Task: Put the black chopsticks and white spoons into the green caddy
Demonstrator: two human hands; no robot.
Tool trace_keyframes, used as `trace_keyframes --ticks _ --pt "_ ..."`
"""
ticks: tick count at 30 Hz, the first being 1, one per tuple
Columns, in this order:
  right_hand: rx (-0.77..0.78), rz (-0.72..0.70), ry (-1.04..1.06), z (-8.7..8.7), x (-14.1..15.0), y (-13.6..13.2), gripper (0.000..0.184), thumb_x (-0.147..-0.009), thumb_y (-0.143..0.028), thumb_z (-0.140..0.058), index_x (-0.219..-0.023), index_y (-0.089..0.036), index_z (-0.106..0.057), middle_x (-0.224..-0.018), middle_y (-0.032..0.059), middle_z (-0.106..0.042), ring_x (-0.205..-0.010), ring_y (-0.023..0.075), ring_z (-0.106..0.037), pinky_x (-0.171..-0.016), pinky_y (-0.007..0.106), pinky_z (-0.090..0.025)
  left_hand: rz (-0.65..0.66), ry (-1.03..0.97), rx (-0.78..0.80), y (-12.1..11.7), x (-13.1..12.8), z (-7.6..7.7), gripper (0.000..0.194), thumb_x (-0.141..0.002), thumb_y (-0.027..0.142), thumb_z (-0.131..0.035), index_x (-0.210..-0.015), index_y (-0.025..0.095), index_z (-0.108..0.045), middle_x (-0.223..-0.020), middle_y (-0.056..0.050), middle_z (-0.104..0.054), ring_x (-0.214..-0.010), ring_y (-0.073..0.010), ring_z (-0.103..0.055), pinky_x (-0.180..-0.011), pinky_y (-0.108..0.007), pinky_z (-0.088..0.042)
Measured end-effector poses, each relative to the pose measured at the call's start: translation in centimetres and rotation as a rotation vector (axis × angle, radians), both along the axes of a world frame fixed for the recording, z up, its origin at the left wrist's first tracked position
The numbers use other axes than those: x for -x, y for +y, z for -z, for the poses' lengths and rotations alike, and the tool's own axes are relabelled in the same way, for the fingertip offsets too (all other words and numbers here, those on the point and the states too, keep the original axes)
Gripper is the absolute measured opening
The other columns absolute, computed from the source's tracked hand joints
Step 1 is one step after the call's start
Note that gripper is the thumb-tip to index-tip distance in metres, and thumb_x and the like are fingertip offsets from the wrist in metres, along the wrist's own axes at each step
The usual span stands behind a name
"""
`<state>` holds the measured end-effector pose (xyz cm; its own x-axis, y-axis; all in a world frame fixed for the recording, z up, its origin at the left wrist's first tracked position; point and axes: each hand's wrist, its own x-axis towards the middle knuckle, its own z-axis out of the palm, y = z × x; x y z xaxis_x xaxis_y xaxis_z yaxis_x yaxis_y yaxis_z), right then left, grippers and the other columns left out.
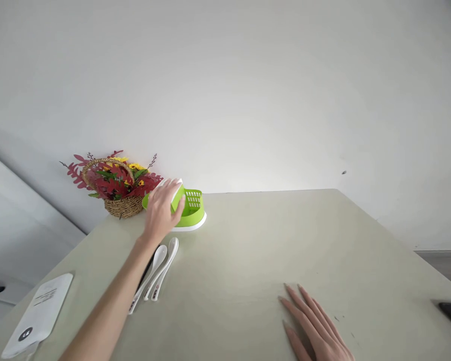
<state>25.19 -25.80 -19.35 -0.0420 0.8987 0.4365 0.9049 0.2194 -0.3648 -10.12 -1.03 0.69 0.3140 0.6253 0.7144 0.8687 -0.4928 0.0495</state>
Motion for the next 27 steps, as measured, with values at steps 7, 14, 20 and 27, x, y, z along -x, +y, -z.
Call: trace_keyframes --ticks 7,14,20,27 --pt "-0.014 -0.017 -0.067 0.4 -0.3 0.1 0.056 -0.105 -0.048 -0.045 -0.159 -0.038 -0.037 -0.160 -0.0003 -0.047 -0.146 0.0337 -0.044 -0.110 0.055 -0.053 0.293 -0.066 0.283 -3.5 -6.8 8.5 0.040 -0.102 0.028 -0.047 -0.142 0.023 -0.053 -0.149 -0.012 -0.059 -0.142 -0.0236 -0.051 -0.119 -0.049 -0.041" --pt "0.006 -0.011 -0.096 -0.4 0.1 1.2 0.057 -0.105 -0.047 -0.045 -0.160 -0.038 -0.035 -0.161 -0.0009 -0.045 -0.145 0.0319 -0.047 -0.110 0.053 -0.053 0.382 -0.257 0.622 -6.8 -10.6 12.7 0.039 -0.103 0.033 -0.049 -0.140 0.026 -0.055 -0.141 -0.009 -0.065 -0.134 -0.0213 -0.059 -0.114 -0.042 -0.048" --pt "-0.024 -0.010 -0.069 -0.6 2.3 2.8 0.058 -0.106 -0.042 -0.039 -0.163 -0.036 -0.031 -0.163 -0.0001 -0.042 -0.147 0.0351 -0.042 -0.114 0.059 -0.047 0.428 -0.317 0.715 -8.7 -11.3 12.5 0.017 -0.100 0.028 -0.050 -0.105 0.023 -0.065 -0.095 -0.003 -0.076 -0.082 -0.0143 -0.070 -0.077 -0.026 -0.056" --pt "-0.036 -0.199 -0.224 -0.8 2.9 5.5 0.067 -0.104 -0.042 -0.045 -0.166 -0.033 -0.020 -0.169 0.0047 -0.027 -0.152 0.0389 -0.032 -0.116 0.064 -0.042 0.485 -0.050 0.614 -9.3 -11.5 14.2 0.016 -0.082 0.013 -0.056 -0.074 0.022 -0.046 -0.063 0.007 -0.057 -0.050 -0.0086 -0.039 -0.052 -0.024 -0.030"
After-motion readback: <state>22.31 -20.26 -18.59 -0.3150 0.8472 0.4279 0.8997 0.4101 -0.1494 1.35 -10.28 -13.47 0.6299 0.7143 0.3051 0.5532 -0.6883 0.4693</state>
